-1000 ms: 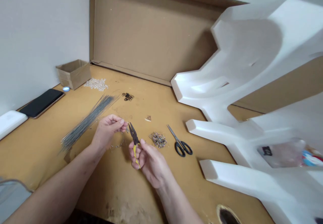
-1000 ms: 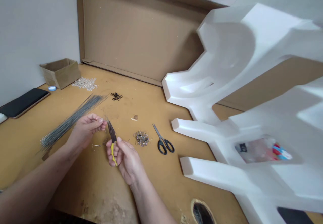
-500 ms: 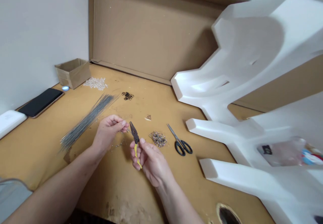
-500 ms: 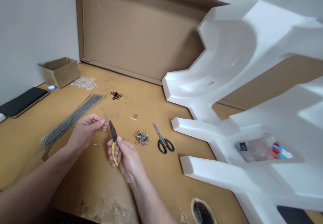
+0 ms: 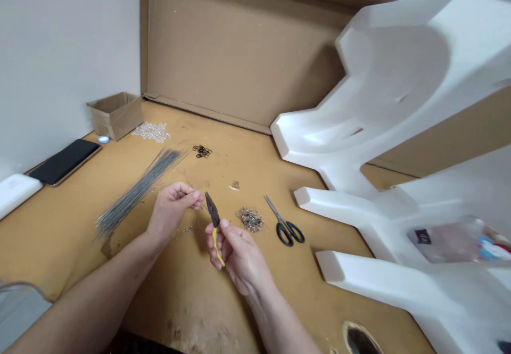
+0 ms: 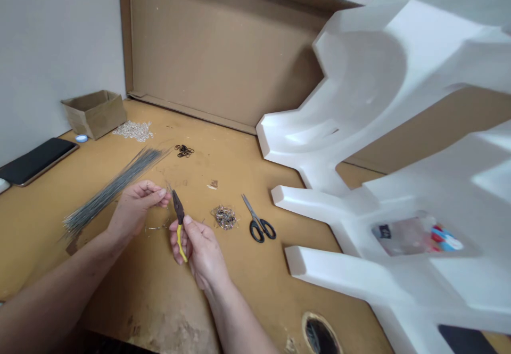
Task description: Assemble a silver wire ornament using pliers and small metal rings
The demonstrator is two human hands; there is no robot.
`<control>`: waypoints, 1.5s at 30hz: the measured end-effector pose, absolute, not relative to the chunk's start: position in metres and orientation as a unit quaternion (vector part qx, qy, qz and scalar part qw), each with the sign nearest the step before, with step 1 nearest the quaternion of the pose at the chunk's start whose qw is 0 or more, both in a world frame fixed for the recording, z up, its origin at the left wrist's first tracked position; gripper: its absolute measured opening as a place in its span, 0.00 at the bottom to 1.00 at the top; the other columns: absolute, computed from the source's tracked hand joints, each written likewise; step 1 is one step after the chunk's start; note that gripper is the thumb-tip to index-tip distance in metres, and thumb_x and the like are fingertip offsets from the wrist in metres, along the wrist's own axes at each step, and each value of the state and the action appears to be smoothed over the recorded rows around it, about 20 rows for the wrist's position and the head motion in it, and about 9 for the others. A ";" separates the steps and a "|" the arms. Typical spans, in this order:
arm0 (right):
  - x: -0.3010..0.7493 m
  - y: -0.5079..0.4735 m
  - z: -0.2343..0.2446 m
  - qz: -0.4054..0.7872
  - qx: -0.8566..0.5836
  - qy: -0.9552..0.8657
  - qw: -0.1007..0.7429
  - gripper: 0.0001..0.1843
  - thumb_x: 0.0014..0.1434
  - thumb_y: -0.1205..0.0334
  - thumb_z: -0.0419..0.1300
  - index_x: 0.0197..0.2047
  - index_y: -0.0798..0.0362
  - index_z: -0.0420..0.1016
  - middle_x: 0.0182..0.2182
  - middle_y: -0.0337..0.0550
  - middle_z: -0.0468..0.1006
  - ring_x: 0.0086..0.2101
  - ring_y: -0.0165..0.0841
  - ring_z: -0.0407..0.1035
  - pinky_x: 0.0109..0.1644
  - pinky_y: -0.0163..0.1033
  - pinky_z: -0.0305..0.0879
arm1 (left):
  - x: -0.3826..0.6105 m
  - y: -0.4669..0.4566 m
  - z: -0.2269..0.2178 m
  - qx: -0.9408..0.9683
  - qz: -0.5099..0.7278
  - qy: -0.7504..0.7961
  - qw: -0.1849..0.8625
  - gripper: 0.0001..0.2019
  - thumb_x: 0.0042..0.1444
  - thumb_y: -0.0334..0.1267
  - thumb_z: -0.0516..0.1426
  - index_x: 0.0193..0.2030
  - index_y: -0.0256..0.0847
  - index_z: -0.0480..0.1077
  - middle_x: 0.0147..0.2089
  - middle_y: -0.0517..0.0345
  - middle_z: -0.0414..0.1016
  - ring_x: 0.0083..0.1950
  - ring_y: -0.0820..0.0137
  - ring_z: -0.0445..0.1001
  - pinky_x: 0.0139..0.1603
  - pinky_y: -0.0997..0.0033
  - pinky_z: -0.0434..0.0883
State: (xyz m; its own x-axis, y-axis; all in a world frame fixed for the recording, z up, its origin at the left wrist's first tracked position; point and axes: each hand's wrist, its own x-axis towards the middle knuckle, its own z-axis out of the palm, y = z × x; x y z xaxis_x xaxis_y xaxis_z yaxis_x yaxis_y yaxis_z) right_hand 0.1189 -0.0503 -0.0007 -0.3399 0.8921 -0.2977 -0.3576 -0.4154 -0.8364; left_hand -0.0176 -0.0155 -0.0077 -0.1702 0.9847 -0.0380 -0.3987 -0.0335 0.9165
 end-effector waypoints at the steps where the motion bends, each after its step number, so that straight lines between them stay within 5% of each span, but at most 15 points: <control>1: 0.119 -0.051 -0.001 0.740 -0.395 -0.344 0.421 0.17 0.49 0.51 0.59 0.27 0.58 0.73 0.15 0.37 0.69 0.13 0.22 0.57 0.14 0.28 0.49 | -0.017 -0.016 -0.008 0.342 0.632 0.432 0.544 0.06 0.38 0.35 0.61 0.20 0.37 0.67 0.20 0.60 0.74 0.22 0.76 0.69 0.28 0.73 0.68; 19: 0.118 -0.053 -0.005 0.625 -0.475 -0.465 0.408 0.18 0.50 0.46 0.55 0.26 0.55 0.69 0.16 0.33 0.64 0.15 0.22 0.56 0.15 0.29 0.48 | -0.016 -0.022 0.000 0.409 0.612 0.475 0.482 0.04 0.38 0.32 0.59 0.17 0.38 0.68 0.17 0.62 0.71 0.21 0.76 0.67 0.26 0.76 0.66; 36: 0.122 -0.050 -0.010 0.611 -0.472 -0.505 0.385 0.22 0.49 0.43 0.55 0.29 0.56 0.70 0.21 0.37 0.67 0.22 0.25 0.60 0.23 0.31 0.54 | -0.023 -0.012 0.001 0.256 0.635 0.424 0.592 0.09 0.31 0.36 0.64 0.19 0.35 0.68 0.19 0.59 0.72 0.21 0.76 0.68 0.26 0.75 0.66; 45: 0.121 -0.051 -0.010 0.580 -0.484 -0.534 0.380 0.23 0.50 0.41 0.52 0.31 0.56 0.70 0.22 0.38 0.66 0.22 0.26 0.59 0.23 0.31 0.55 | -0.017 -0.015 -0.008 0.362 0.644 0.435 0.514 0.04 0.37 0.34 0.61 0.20 0.37 0.70 0.19 0.63 0.71 0.22 0.78 0.66 0.26 0.77 0.65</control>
